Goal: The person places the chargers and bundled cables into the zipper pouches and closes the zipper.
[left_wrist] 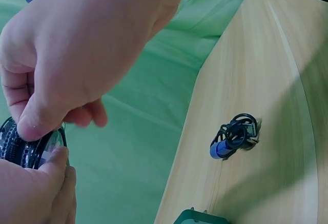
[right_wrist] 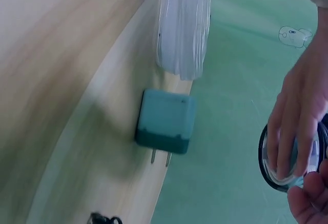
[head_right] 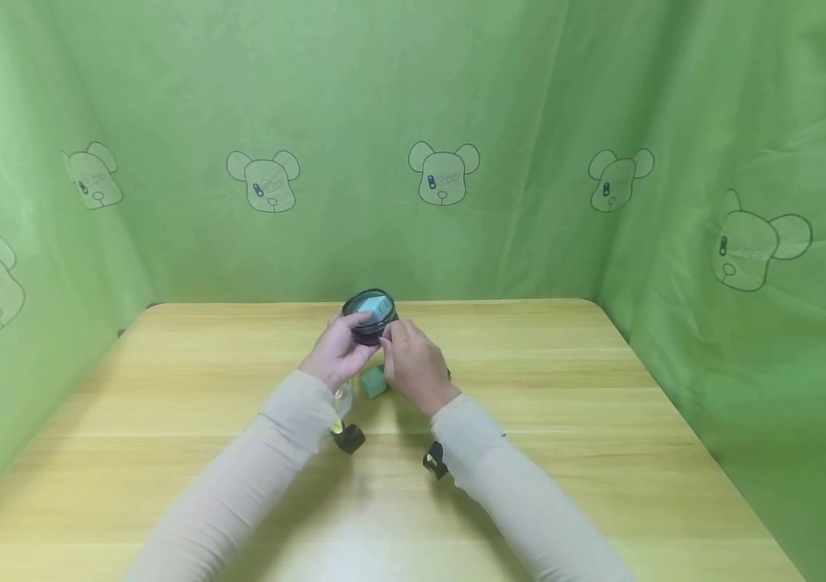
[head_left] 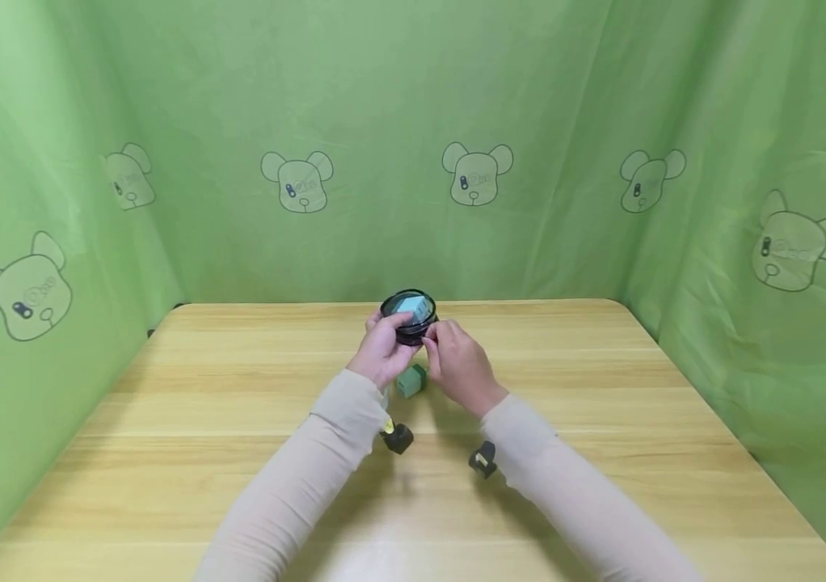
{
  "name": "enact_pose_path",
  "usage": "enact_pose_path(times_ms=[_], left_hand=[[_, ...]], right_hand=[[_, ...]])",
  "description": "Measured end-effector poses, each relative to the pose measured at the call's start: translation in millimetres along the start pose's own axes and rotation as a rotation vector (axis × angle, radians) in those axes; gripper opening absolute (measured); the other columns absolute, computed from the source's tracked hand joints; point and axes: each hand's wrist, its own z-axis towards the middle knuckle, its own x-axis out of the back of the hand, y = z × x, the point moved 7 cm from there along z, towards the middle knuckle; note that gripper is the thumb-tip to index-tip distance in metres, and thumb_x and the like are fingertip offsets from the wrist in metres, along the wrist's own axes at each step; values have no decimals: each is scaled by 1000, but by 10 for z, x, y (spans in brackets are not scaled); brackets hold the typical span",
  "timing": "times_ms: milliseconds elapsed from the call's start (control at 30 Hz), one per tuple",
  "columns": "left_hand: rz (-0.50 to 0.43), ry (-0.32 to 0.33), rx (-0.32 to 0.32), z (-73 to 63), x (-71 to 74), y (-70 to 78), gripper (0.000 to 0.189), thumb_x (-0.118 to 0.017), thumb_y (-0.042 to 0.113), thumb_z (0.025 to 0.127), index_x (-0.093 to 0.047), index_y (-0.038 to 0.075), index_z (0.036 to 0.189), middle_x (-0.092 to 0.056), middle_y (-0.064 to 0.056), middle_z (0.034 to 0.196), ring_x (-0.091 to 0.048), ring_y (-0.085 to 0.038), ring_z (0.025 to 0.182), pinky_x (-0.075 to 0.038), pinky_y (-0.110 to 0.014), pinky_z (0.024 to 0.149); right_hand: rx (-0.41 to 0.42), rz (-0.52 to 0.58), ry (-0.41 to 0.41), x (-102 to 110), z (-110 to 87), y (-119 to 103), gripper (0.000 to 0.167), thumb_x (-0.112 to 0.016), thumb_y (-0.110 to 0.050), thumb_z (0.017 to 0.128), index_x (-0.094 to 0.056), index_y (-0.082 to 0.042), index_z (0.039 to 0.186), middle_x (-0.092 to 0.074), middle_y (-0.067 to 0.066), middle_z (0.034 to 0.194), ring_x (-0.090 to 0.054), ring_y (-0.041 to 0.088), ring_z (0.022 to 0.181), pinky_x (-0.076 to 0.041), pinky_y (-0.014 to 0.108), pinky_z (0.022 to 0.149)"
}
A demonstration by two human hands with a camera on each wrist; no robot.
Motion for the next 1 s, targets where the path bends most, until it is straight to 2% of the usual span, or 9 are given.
enact_pose_path(times_ms=[133, 400, 800, 1000], left_hand=[[31, -2, 13, 4, 12, -3, 64, -42, -16, 91, -18, 23, 136, -27, -25, 147, -38, -42, 132, -39, -49, 107], [64, 10, 14, 16, 44, 28, 65, -41, -18, 90, -22, 21, 139, -29, -25, 148, -38, -43, 132, -40, -51, 106], [62, 46, 17, 41, 118, 46, 65, -44, -17, 90, -27, 22, 139, -28, -24, 148, -40, -43, 131, -40, -51, 106], [92, 8, 41, 33, 106, 41, 61, -42, -16, 91, -28, 20, 139, -29, -25, 148, -39, -43, 131, -39, -52, 107]], right_hand=[[6, -13, -52, -6, -9, 14, 8, -62, 1, 86, -54, 4, 89, -53, 11, 76, -48, 20, 60, -49, 31, 48], [-53, -23, -144, -36, 10, 73, 8, -60, -1, 88, -53, 3, 89, -53, 11, 79, -49, 20, 64, -51, 29, 52], [-134, -12, -165, 20, 14, 167, 8, -59, 1, 88, -51, 2, 87, -49, 9, 76, -46, 19, 61, -49, 29, 50], [-166, -16, -174, 44, 16, 208, 6, -57, 0, 89, -51, 2, 88, -50, 10, 77, -48, 22, 63, -51, 33, 53]])
